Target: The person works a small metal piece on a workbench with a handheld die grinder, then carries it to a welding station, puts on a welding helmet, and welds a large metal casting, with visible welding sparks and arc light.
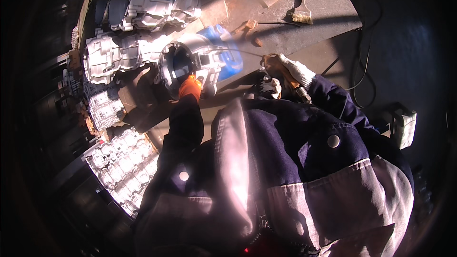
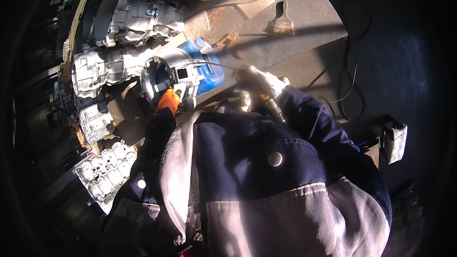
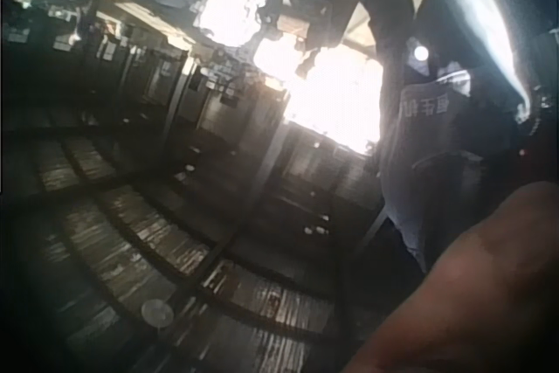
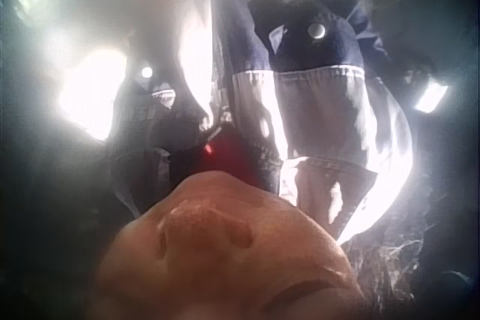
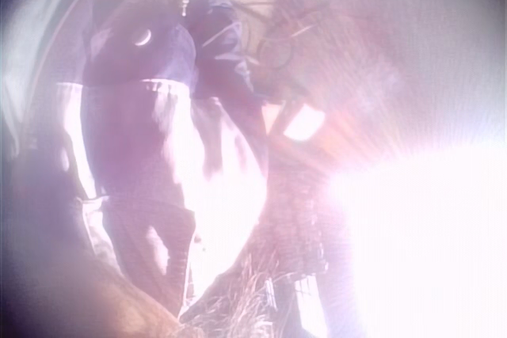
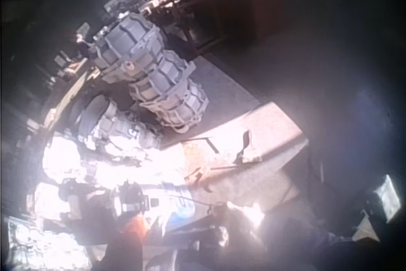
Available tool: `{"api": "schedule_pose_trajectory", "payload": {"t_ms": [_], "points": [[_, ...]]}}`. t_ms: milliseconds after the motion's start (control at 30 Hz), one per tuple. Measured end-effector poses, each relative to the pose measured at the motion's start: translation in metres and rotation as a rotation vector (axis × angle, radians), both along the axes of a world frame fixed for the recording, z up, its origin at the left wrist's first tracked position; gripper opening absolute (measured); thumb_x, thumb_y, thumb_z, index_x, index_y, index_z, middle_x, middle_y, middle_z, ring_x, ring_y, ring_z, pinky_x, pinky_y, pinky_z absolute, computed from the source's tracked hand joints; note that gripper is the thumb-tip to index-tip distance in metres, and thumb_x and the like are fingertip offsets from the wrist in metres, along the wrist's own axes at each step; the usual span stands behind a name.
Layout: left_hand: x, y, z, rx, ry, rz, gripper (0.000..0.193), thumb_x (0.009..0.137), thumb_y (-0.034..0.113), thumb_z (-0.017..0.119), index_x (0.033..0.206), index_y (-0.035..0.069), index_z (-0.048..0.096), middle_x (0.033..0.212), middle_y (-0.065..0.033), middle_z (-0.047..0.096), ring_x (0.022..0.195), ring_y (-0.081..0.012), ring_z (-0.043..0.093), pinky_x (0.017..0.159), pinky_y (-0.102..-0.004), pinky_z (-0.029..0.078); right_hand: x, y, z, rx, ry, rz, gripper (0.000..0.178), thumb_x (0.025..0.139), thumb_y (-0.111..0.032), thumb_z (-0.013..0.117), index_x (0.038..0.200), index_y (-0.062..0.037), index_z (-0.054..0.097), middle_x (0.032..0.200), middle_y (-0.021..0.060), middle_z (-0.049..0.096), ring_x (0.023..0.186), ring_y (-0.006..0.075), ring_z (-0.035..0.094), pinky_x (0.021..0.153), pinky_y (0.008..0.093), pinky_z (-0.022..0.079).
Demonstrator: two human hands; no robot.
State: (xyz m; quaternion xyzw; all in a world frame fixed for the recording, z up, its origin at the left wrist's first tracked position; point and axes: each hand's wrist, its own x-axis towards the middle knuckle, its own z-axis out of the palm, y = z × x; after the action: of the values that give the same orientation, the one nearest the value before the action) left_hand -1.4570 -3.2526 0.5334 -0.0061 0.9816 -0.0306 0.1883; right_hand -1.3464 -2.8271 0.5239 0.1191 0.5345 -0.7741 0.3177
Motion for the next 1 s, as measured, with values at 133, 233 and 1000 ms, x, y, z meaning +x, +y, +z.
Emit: {"api": "schedule_pose_trajectory", "payload": {"t_ms": [133,233,1000], "points": [[0.001,0.000,0.000,-0.024,0.024,-0.042,0.031,0.089,0.031,0.059,0.110,0.009,0.066,0.098,-0.0214,0.070,0.094,-0.0405,0.066,0.083,-0.0472,0.052,-0.001,-0.001,-0.001,-0.002,-0.005,-0.002,0.047,0.101,-0.042,0.051,0.129,-0.0048,0.059,0.119,0.0103,0.067,0.109,0.0204,0.062,0.099,0.0335,0.045],[0.001,0.000,-0.001,-0.027,0.037,-0.055,0.031,0.090,0.030,0.059,0.110,0.008,0.066,0.098,-0.0218,0.070,0.094,-0.0404,0.066,0.083,-0.0473,0.052,-0.001,-0.001,-0.001,0.001,-0.007,-0.003,0.046,0.101,-0.042,0.051,0.129,-0.0050,0.060,0.119,0.0103,0.067,0.109,0.0204,0.062,0.099,0.0335,0.045],[0.000,-0.003,-0.004,-0.022,0.048,-0.066,0.029,0.088,0.030,0.058,0.106,0.009,0.067,0.094,-0.0218,0.070,0.090,-0.0406,0.067,0.079,-0.0478,0.053,-0.004,-0.003,0.001,-0.023,-0.013,-0.029,0.044,0.101,-0.041,0.052,0.127,-0.0070,0.062,0.117,0.0101,0.068,0.108,0.0201,0.062,0.099,0.0332,0.045]]}}
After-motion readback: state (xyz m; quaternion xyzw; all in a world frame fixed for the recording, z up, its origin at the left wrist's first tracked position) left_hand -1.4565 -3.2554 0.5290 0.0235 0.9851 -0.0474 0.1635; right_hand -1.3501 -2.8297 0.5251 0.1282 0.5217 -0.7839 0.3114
